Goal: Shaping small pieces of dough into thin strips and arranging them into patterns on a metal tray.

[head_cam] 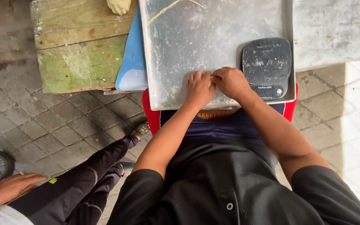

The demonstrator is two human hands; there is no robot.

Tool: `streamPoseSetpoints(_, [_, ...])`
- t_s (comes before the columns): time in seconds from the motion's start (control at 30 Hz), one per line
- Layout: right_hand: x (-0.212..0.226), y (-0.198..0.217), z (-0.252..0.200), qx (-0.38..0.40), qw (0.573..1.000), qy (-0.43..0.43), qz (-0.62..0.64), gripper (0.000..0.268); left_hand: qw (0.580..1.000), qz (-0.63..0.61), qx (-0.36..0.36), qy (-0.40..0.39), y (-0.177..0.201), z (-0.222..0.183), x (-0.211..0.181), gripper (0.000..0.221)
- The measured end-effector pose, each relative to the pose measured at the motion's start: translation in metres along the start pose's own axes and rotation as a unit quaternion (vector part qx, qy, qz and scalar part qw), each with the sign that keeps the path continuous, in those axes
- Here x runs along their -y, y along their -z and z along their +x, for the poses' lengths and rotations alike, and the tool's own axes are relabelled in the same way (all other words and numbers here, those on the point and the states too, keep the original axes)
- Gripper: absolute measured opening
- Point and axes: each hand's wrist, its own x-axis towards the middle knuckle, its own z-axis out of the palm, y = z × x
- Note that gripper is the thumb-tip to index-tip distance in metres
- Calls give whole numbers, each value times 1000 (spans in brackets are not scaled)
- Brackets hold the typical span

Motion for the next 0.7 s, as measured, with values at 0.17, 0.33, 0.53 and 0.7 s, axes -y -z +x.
streamPoseSetpoints(0.17, [5, 0, -13, -54, 994, -34, 90, 14, 1000, 23, 6, -7, -6, 2, 1, 26])
streamPoseSetpoints(0.33, [6, 22, -38, -108, 866, -153, 463, 21, 999, 1, 32, -1, 13, -2, -1, 29])
streamPoseSetpoints(0.53, [17, 41, -52, -106, 682, -268, 672, 11, 991, -97, 38, -85, 63, -11, -32, 65])
streamPoseSetpoints(0.7, [54, 50, -64, -80, 641, -245, 723, 8, 965, -205, -84, -140, 59, -18, -46, 25])
